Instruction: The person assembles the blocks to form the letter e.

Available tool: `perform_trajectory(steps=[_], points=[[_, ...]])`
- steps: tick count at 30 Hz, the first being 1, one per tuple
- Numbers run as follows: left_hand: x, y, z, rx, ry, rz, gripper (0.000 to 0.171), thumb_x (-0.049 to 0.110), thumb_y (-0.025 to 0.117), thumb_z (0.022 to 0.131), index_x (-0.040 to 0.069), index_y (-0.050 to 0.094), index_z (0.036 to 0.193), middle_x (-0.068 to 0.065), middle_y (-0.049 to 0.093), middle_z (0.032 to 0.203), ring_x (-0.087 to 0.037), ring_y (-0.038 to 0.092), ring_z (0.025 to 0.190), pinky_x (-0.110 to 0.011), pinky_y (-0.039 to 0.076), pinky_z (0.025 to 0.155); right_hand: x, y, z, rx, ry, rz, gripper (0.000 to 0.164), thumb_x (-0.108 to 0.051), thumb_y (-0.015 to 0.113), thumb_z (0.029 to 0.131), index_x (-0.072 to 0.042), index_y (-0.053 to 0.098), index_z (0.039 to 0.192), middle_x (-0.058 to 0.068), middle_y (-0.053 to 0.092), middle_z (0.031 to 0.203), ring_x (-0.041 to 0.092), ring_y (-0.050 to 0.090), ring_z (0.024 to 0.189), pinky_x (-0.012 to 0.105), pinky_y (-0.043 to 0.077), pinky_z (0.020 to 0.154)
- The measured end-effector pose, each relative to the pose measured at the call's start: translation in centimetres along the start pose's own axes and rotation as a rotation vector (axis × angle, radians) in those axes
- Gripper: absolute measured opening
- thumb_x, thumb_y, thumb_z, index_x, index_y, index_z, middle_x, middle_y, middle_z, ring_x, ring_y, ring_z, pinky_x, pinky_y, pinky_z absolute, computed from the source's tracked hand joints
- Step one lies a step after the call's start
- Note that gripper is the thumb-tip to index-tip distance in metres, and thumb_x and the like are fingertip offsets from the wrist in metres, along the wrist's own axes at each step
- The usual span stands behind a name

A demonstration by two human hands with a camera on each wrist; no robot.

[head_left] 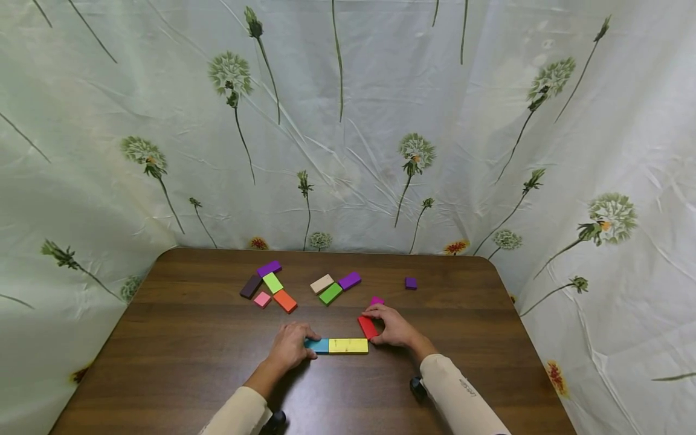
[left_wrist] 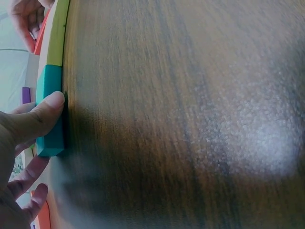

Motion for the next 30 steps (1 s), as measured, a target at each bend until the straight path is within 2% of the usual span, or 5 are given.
perform_trajectory(steps=[13,19,22,26,30], points=[[0.0,0.1,-0.1,0.016,0.008,-0.003,0.033,0.019,0.09,0.061,0.012,0.078,0.091,0.002,0.067,0.084,-0.022,0.059,0.083,-0.043,0.04,0.077,0.2,0.1,0.0,0.009,-0.006,0.025,0.065,-0.009,0.082,0.068,0.001,0.059,0.128,0.013,0.053,0.13,0.033,0.048,0.123,0.048,0.037,0.102],[-0.1,0.1,-0.1,0.011,0.002,-0.007,0.033,0.019,0.089,0.062,0.012,0.078,0.091,0.002,0.067,0.085,-0.022,0.059,0.084,-0.044,0.04,0.078,-0.1,-0.9,0.0,0.038,-0.047,0.062,0.062,-0.011,0.083,0.071,0.002,0.059,0.127,0.015,0.054,0.125,0.031,0.057,0.109,0.042,0.045,0.094],[-0.3,0.1,-0.1,0.008,-0.005,-0.015,0.033,0.019,0.089,0.062,0.012,0.078,0.091,0.002,0.067,0.085,-0.022,0.059,0.084,-0.044,0.04,0.079,-0.4,-1.6,0.6,0.072,-0.068,0.072,0.055,-0.009,0.08,0.074,0.004,0.059,0.124,0.016,0.056,0.12,0.03,0.06,0.104,0.042,0.048,0.091],[-0.4,0.1,-0.1,0.014,-0.003,-0.018,0.033,0.018,0.09,0.061,0.011,0.078,0.091,0.001,0.068,0.085,-0.022,0.058,0.083,-0.044,0.041,0.079,-1.1,-2.4,2.4,0.143,-0.082,0.026,0.047,-0.008,0.078,0.077,0.002,0.062,0.12,0.013,0.059,0.116,0.031,0.06,0.104,0.044,0.049,0.09],[-0.3,0.2,-0.1,0.013,-0.001,-0.028,0.033,0.019,0.09,0.061,0.012,0.079,0.091,0.001,0.069,0.086,-0.023,0.059,0.083,-0.043,0.04,0.078,-1.5,-2.9,4.3,0.198,-0.045,-0.04,0.044,-0.007,0.078,0.077,0.002,0.064,0.117,0.014,0.058,0.115,0.033,0.058,0.107,0.047,0.046,0.092]])
Point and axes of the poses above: each hand's wrist, its own z-axis towards the middle knuckle, its own y-axis out of the palm, x = y × z, the point moved 2 cm from there along z, towards the middle knuckle
